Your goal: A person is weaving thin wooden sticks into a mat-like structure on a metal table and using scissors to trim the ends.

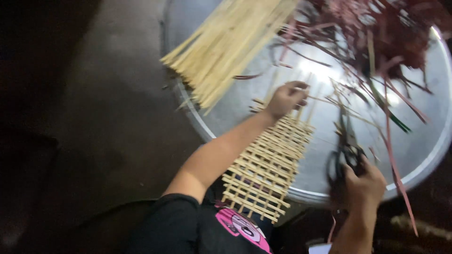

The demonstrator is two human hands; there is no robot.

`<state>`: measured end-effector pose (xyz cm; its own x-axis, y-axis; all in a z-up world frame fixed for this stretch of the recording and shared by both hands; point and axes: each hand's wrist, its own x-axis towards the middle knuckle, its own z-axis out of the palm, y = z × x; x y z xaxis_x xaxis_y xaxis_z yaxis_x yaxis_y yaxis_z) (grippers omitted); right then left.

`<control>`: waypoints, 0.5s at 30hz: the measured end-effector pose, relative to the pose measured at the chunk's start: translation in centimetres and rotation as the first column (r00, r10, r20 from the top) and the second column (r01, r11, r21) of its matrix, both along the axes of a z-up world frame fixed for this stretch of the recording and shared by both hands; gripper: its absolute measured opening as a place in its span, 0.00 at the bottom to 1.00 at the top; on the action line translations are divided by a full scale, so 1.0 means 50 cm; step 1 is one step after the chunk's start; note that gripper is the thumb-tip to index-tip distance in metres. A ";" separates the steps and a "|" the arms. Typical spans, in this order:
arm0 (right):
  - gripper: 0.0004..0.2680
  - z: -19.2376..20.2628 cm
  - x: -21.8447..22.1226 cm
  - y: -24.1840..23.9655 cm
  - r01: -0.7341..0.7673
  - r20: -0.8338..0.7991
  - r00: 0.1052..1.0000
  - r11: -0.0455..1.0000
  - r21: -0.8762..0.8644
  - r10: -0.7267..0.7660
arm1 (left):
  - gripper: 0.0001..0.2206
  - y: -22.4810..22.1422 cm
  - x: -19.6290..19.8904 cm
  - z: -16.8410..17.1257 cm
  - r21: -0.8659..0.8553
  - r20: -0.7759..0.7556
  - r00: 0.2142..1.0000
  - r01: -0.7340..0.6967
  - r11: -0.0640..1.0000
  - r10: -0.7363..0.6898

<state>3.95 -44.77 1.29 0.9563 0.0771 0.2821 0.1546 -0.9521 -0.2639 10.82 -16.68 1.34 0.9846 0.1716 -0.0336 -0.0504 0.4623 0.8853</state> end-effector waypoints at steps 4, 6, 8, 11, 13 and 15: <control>0.20 -0.008 -0.003 -0.004 0.056 -0.008 0.998 0.997 -0.050 -0.056 | 0.09 0.005 -0.014 -0.009 0.017 0.021 0.997 0.079 0.997 -0.079; 0.18 0.001 -0.012 0.002 -0.102 0.148 0.983 0.993 -0.059 0.109 | 0.09 0.007 -0.023 -0.002 0.118 0.008 0.999 0.043 0.992 -0.044; 0.18 0.032 -0.024 0.023 -0.060 0.092 0.994 0.998 -0.025 0.062 | 0.08 0.008 -0.032 0.008 0.100 -0.006 0.997 0.078 0.992 -0.078; 0.19 0.029 -0.012 0.018 0.012 -0.038 0.999 1.000 -0.022 -0.013 | 0.07 0.015 -0.040 0.021 0.067 -0.037 0.995 0.095 0.993 -0.093; 0.20 0.020 -0.002 0.008 0.064 -0.114 0.991 0.997 -0.051 -0.069 | 0.06 0.018 -0.041 0.024 0.058 -0.059 0.993 0.102 0.993 -0.099; 0.20 0.019 0.008 0.007 0.079 -0.172 0.982 0.996 -0.033 -0.083 | 0.07 0.022 -0.040 0.020 0.076 -0.044 0.991 0.128 0.989 -0.125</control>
